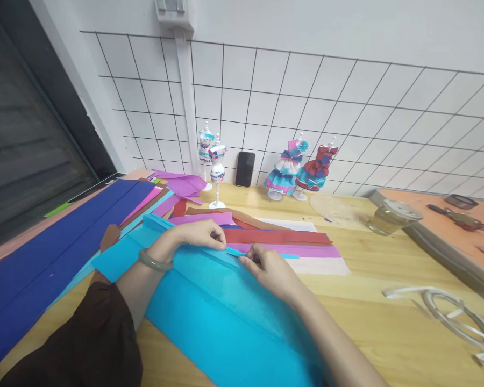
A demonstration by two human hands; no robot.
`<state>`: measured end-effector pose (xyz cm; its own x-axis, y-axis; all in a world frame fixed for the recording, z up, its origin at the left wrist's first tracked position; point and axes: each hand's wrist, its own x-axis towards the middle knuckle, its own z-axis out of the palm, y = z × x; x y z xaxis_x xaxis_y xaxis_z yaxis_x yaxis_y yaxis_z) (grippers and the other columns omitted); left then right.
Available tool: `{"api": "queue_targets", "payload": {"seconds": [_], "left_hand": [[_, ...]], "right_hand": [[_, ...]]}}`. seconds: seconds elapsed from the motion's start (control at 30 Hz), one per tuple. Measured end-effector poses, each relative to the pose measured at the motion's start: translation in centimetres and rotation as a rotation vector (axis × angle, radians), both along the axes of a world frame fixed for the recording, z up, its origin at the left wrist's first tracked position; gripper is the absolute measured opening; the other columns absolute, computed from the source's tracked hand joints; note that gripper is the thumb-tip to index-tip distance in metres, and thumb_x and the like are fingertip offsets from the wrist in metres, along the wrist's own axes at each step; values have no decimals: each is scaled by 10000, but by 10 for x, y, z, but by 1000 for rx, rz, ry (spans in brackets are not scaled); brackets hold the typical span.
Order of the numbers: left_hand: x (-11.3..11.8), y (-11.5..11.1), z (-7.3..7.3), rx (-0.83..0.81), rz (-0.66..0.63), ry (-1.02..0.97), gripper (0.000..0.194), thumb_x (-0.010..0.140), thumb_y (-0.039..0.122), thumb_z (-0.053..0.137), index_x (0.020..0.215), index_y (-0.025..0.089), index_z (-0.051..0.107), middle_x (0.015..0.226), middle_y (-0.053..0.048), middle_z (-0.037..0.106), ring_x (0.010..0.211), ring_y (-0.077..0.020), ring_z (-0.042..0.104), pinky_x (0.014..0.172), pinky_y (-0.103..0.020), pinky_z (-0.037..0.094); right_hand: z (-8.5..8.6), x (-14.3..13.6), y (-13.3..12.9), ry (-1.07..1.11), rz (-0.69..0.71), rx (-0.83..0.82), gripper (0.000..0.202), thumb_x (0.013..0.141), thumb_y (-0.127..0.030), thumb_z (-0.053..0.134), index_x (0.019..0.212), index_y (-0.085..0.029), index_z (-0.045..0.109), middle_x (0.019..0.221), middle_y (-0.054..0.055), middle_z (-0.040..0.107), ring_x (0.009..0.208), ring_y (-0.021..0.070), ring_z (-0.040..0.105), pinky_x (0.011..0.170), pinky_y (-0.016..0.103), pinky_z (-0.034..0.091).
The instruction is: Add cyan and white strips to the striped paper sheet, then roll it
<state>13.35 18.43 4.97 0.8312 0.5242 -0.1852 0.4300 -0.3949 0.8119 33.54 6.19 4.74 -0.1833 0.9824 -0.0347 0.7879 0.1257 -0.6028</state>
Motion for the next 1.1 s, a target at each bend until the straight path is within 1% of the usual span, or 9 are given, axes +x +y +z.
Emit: {"api": "queue_targets", "payload": {"seconds": [0.27,0.53,0.73,0.9,1.0,1.1], "left_hand": [[0,1,1,6,-17,-2,215,675,321,638,801,151,678,746,-5,663,698,-120,577,628,-191,414],[-3,2,2,16,-16,-3,197,678,311,633,792,155,675,736,1,663,694,-118,578,625,-187,414],[-16,7,1,52,6,39,181,681,290,624,792,156,674,749,-1,664,699,-121,583,616,-183,413],[-29,10,5,63,37,90,196,681,299,622,813,164,675,771,2,667,706,-122,586,606,-177,410],[-33,10,7,67,47,118,203,676,306,623,816,169,676,789,1,671,727,-128,592,613,-178,410],[-34,10,8,72,41,118,204,676,314,617,808,170,676,782,1,668,719,-125,585,607,-178,404]], "right_hand": [[-3,0,-1,9,-23,13,351,836,-512,395,741,-188,493,631,-3,561,538,116,471,484,227,307],[-5,0,-1,21,-35,29,331,832,-493,409,713,-191,473,604,-16,531,533,111,451,481,222,299],[-6,0,-1,39,-50,38,329,822,-493,420,707,-190,473,606,-12,544,540,116,465,485,222,306],[-7,1,-1,38,-47,23,343,829,-503,407,733,-185,494,651,5,574,569,127,490,507,232,333],[-6,2,0,43,-37,6,354,829,-512,404,758,-182,511,694,21,597,599,137,509,524,239,352],[-4,3,-1,44,-24,-7,354,823,-519,412,769,-184,513,690,21,596,596,137,506,523,240,351]]}}
